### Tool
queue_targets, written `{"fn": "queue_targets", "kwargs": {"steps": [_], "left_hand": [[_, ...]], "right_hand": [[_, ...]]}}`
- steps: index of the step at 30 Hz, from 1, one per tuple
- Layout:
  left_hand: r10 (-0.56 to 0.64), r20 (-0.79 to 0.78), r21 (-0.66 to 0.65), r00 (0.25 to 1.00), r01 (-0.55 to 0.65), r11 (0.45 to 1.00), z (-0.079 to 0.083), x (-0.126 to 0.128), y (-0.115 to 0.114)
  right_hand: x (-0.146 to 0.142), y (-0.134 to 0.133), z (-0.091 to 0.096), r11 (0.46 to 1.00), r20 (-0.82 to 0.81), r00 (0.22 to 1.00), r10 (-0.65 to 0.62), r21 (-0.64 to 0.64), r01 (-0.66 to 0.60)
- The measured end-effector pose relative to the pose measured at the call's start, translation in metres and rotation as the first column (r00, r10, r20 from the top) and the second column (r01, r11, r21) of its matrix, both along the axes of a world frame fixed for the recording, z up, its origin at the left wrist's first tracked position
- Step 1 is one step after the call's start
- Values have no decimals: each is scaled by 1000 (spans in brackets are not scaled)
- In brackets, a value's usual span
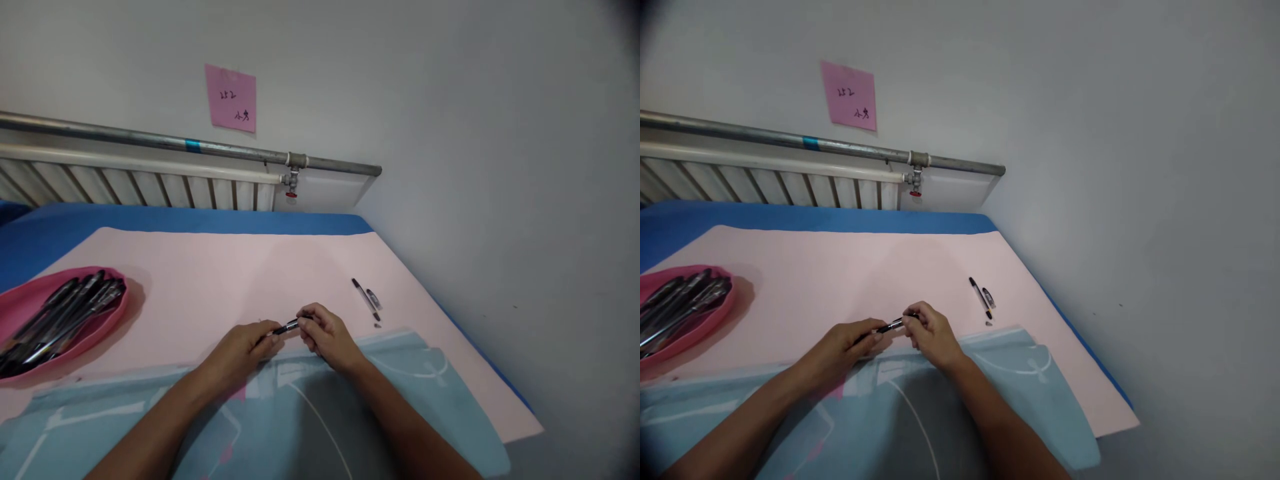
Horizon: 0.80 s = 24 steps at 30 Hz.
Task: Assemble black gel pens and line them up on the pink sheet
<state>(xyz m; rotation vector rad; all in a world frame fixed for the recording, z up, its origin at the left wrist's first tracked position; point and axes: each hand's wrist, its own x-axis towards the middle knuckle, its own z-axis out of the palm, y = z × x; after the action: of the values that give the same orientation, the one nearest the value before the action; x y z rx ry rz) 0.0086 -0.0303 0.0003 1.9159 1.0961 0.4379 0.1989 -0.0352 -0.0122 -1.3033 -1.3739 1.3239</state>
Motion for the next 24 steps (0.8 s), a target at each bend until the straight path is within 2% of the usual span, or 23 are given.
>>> {"fn": "queue_targets", "kwargs": {"steps": [5, 12, 18, 24], "left_hand": [[-14, 31, 17, 999, 13, 1000, 0, 0, 0], [17, 60, 42, 998, -20, 999, -1, -1, 0], [48, 4, 102, 999, -48, 994, -3, -2, 3], [40, -16, 79, 999, -39, 996, 0, -3, 2]], "right_hand": [[-1, 1, 0, 999, -48, 998, -34, -23, 33], [3, 2, -2, 999, -78, 997, 15, -49, -19], [2, 2, -2, 998, -149, 988, -29, -63, 20], [1, 1, 0, 999, -59, 998, -36, -25, 35]]}}
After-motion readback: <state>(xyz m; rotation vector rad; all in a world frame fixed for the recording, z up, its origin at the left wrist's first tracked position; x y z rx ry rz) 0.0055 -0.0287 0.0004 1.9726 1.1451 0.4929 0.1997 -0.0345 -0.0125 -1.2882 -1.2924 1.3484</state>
